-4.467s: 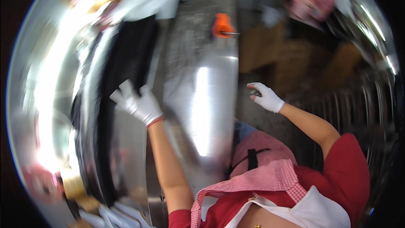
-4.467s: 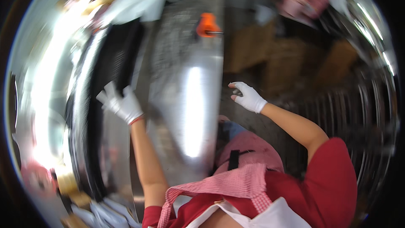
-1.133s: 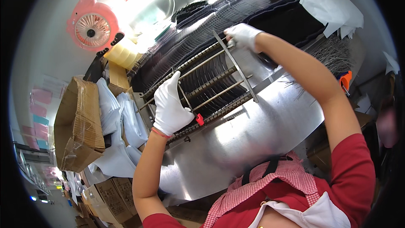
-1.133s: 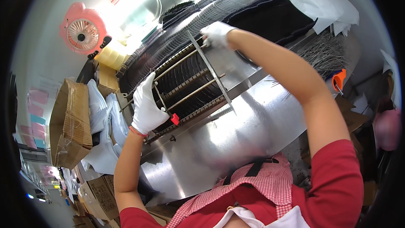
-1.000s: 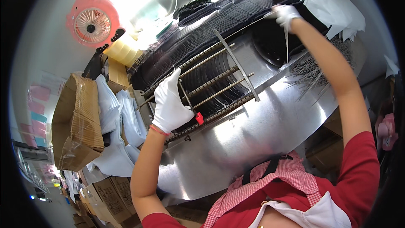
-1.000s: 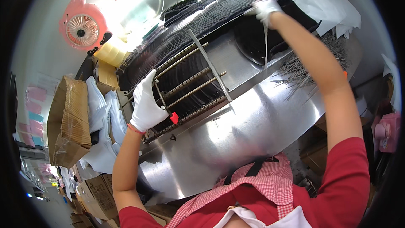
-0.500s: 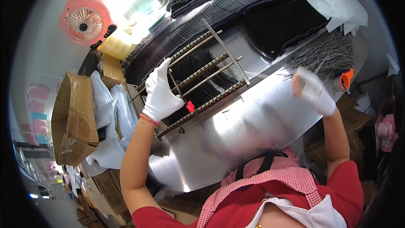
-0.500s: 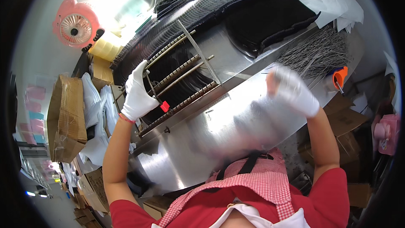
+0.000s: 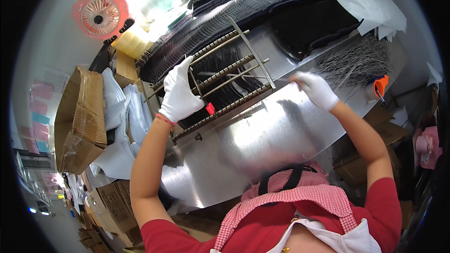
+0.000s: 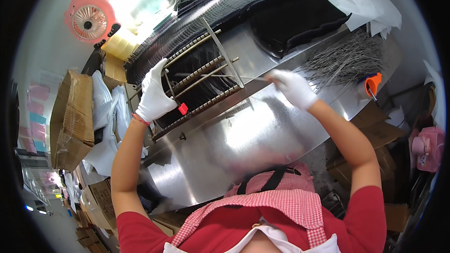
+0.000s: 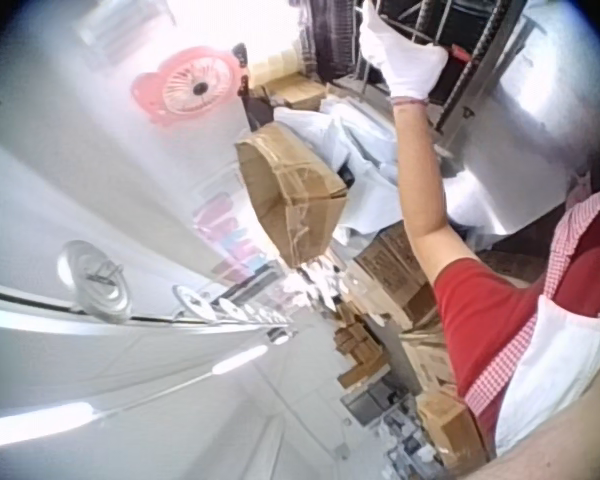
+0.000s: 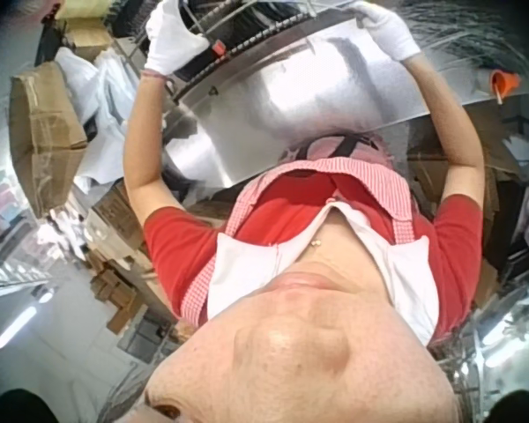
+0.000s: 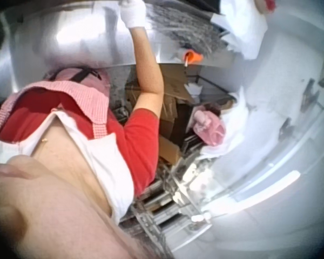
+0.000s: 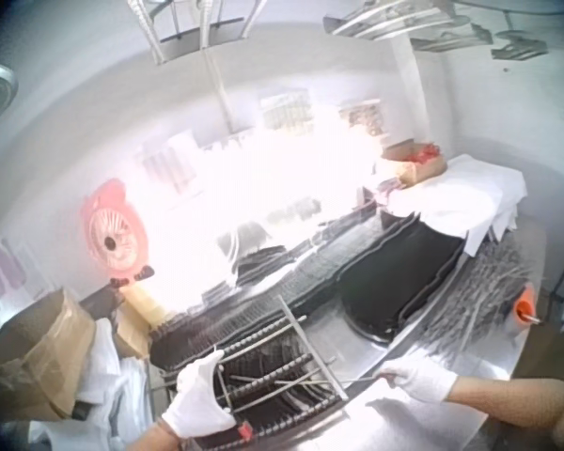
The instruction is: The person moves a metal rack, then repeatedly picks up small black plastic holders and inserts bristles into them one by one. The person places the completed holders onto a metal rack. The task is performed at a stainless steel table in a warehouse-like room.
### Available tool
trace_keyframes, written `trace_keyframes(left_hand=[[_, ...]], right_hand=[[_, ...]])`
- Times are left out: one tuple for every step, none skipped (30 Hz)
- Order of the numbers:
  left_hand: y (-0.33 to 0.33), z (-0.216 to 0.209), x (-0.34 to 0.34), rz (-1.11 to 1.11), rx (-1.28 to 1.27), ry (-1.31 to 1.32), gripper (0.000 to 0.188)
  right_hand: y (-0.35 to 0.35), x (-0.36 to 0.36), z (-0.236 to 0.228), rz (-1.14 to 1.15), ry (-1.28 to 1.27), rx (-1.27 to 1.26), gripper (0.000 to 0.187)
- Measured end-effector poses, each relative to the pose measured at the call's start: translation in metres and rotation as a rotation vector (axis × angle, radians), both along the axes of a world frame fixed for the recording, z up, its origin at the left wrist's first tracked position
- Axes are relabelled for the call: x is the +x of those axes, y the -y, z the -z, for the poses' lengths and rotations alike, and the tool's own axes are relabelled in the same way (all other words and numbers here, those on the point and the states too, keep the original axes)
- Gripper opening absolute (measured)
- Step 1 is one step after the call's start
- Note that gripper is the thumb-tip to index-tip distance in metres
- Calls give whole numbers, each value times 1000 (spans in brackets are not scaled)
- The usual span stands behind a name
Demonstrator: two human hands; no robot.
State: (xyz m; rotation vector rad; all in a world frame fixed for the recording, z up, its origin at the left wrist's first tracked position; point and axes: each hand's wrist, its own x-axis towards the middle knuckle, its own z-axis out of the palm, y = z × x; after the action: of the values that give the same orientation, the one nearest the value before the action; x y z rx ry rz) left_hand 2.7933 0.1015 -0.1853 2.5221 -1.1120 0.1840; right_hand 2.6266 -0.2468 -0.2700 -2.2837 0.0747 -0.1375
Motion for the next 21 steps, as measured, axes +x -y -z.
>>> trace_keyframes(left_hand=[[1,-1,-2,28,-12,18,95],[2,-1,-2,59,-24,38,94],[2,-3,-4,85,-31,62,94],[-1,-4,-7,91,-29,47,95],[-1,-4,-9,98,-42,60,94],[3,-4,-10,111,-45,81,94],[3,-3,-13,110,-46,97,94],[6,-6,-16,104,-42,119,95],[4,-6,-18,82,-49,136,95],[5,-7,-19,65,-43,165,94],[6,-10,-18,52,-37,195,93],[7,-16,-18,57,-40,225,93],[6,-24,-19,61,-42,256,92],[8,-26,-17,62,-51,271,91],[8,-25,-12,66,-46,257,91],[8,-23,-9,64,-48,251,90],[7,-20,-6,64,-51,245,90],[6,-17,-2,62,-52,229,89],[5,-15,1,63,-54,217,88],[4,-12,4,56,-53,210,88],[4,-12,7,51,-40,176,88]], right_hand=[[-1,33,7,-79,202,-145,16],[-5,63,7,-86,198,-258,15],[-12,91,11,-100,272,-242,14],[-25,115,8,-99,281,-227,15],[-32,138,10,-81,187,-143,17],[-33,156,16,-42,102,82,18],[-41,168,15,-19,10,309,21],[-40,176,12,-27,49,74,24],[-44,181,1,-43,83,-162,27],[-45,189,-6,-28,16,-280,30],[-43,193,-11,-54,16,-328,29],[-43,195,-15,-58,16,-352,27],[-45,194,-22,-62,16,-376,24],[-40,189,-30,-117,-2,-310,24],[-33,182,-34,-169,-21,-247,24],[-26,176,-31,-260,-20,-225,21],[-17,169,-27,-349,-19,-202,19],[-11,156,-24,-431,-163,-142,17],[-11,139,-28,-506,-305,-82,16],[-17,126,-30,-397,-501,102,15],[-23,113,-40,-422,-536,40,16]])
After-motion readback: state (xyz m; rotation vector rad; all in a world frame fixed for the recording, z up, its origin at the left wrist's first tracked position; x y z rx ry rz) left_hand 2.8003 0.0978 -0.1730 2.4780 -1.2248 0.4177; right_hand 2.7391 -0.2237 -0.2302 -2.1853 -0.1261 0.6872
